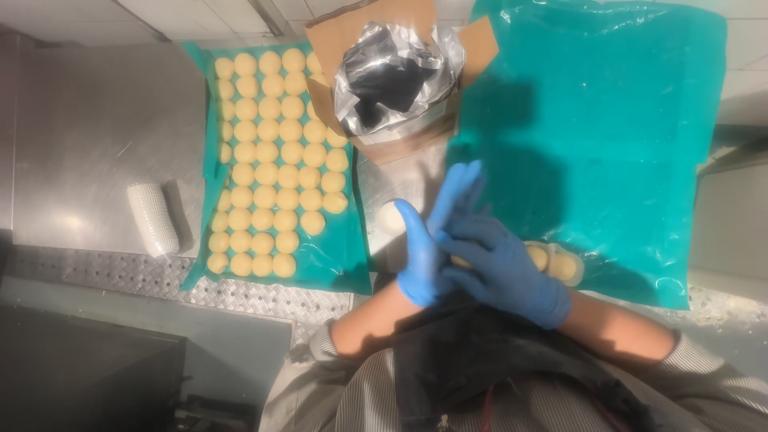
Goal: Filling flat circular dough pieces with a dark filling and rolling them into spherical balls to be placed in paper liners.
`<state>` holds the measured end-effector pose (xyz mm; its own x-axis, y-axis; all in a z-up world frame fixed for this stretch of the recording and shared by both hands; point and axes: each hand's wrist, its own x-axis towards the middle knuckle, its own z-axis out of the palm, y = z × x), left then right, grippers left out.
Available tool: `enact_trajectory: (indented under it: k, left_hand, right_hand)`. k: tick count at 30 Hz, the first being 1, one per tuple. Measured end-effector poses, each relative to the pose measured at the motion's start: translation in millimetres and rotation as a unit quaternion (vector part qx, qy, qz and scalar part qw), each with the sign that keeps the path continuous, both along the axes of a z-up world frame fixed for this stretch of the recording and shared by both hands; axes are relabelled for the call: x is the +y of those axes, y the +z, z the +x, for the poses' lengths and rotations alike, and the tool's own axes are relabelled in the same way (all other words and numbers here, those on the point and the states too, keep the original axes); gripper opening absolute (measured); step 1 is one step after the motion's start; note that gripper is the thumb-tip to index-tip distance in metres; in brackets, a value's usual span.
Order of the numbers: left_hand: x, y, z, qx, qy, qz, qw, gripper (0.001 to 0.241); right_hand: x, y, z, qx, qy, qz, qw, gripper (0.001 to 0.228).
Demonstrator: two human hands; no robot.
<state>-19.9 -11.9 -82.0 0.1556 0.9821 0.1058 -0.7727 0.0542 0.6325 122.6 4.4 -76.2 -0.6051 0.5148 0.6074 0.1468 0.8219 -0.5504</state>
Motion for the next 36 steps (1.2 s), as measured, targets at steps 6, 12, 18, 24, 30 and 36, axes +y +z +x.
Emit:
enact_trajectory:
  k: [6,12,18,24,30,36]
  left_hand:
    - [-7,-131,-73,0.74,0.018,0.004,0.672,0.025]
    - [-28,-224,-107,0.943,-0.088,0.086,0.311,0.031]
    - [-13,-212,-113,0.933,0.048,0.14,0.328,0.007]
    - [-4,-218,-125,0.912,0.014,0.009,0.411,0.038]
    - [17,-125,-77,0.911,0.122,0.168,0.355,0.012]
    - [21,-27,10,0.804,0.131,0.422,0.397,0.01]
  right_hand:
    - [16,-28,38,-0.09,-0.23,-0.5,0.83,0.026]
    - [19,-49,95,-0.055,-0.362,-0.544,0.755,0.029]
    - [20,-73,122,-0.068,-0.371,-0.528,0.761,0.027]
    - [13,-65,114,-0.04,-0.377,-0.545,0.747,0.027]
    - [18,-21,77,-0.041,-0.311,-0.589,0.745,0.04]
    - [31,-57,75,-0.092,-0.296,-0.55,0.776,0.045]
